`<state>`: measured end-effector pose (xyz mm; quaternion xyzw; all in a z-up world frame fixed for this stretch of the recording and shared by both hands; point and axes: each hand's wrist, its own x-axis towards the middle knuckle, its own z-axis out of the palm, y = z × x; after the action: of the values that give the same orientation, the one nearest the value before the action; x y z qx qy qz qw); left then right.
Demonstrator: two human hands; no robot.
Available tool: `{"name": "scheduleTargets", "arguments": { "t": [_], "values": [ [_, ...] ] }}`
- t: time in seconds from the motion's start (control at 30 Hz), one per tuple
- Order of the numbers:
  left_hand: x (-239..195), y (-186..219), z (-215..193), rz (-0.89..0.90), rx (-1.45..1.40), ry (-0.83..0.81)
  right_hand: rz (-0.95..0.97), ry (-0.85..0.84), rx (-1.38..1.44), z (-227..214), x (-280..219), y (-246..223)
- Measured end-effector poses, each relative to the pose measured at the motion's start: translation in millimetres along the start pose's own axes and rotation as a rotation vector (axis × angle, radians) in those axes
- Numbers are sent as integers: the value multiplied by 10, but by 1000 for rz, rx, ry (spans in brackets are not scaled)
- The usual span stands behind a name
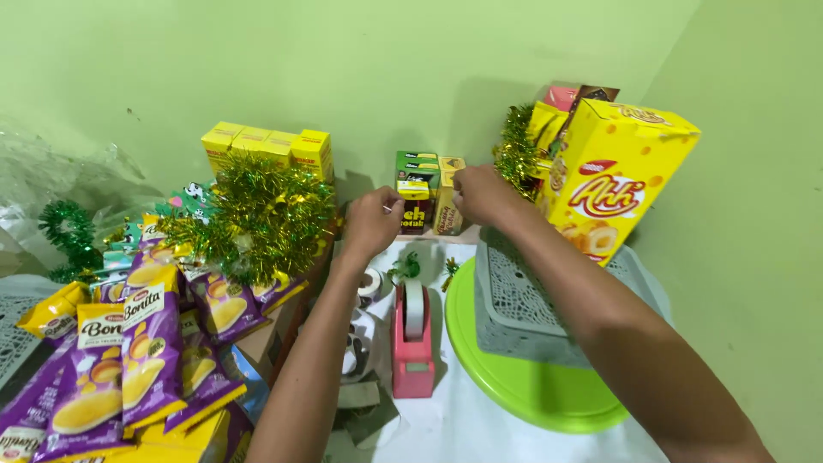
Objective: Arranging various snack boxes and drink cartons into a plastic basket to create a gift hamper
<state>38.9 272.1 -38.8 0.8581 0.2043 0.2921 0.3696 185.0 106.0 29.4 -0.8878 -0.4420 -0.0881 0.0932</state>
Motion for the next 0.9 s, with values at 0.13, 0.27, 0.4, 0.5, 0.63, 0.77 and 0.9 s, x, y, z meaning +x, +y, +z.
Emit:
{"name": "scheduleTargets", "arguments": {
  "t": [0.13, 0.27, 0.4, 0.5, 0.63, 0.77, 0.9],
  "values": [
    [216, -271, 209, -14, -73, 32, 80, -76, -105, 129, 401, 143],
    [533, -366, 444, 54, -149, 93, 169, -138, -131, 390, 878, 452],
    [851, -196, 537, 206, -125, 126, 264, -198, -139, 481, 1161, 512],
    [1239, -240, 795, 339, 43, 56, 323, -259, -120, 638, 1331, 529],
    [1715, -293, 1179, 517, 220, -92, 436, -262, 10, 490, 1144, 270],
    [1759, -236, 1357, 567, 293, -94, 530, -135, 68, 1027, 1558, 587],
    [1847, -317, 1429, 554, 341, -201, 429, -116, -1, 803, 1446, 460]
  ]
}}
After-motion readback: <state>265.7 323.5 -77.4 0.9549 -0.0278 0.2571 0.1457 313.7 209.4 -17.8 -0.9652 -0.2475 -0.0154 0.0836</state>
